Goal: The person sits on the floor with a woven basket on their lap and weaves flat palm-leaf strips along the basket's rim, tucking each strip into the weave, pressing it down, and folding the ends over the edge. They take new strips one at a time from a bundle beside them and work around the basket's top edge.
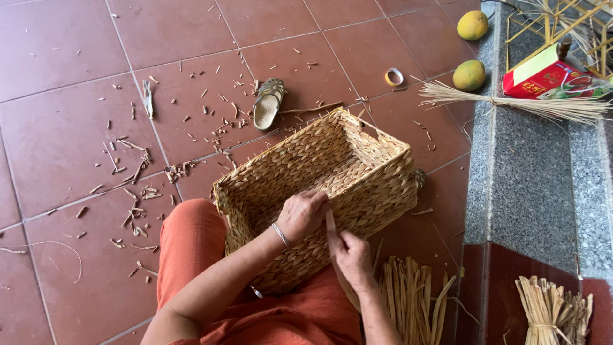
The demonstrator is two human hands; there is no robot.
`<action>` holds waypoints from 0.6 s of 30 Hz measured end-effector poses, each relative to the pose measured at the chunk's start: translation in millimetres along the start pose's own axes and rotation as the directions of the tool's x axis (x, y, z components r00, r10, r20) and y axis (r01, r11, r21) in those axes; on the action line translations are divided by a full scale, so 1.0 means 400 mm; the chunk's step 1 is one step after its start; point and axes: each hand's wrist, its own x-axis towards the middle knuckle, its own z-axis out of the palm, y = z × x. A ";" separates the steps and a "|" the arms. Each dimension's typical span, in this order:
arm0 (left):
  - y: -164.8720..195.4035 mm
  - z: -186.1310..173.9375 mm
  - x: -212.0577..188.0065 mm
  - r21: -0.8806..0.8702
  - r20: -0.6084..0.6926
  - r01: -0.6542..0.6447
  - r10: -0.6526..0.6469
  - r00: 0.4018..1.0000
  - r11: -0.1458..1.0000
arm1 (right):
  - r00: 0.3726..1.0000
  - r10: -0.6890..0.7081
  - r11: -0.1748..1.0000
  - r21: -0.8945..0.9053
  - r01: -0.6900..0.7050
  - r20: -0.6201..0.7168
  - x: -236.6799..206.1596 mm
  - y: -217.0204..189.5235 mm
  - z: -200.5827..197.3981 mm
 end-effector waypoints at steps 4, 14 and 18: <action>-0.022 0.019 -0.032 0.156 0.156 -0.098 0.073 0.985 0.983 | 0.997 -0.057 0.995 0.080 0.060 -0.043 -0.039 -0.073 0.033; -0.014 0.043 -0.040 0.190 0.197 -0.103 0.065 0.978 0.976 | 0.983 -0.110 0.990 -0.109 0.094 -0.149 -0.061 -0.184 0.046; -0.020 0.060 -0.041 0.174 0.158 -0.120 0.092 0.983 0.977 | 0.974 -0.164 0.986 -0.050 0.158 -0.154 -0.066 -0.192 0.035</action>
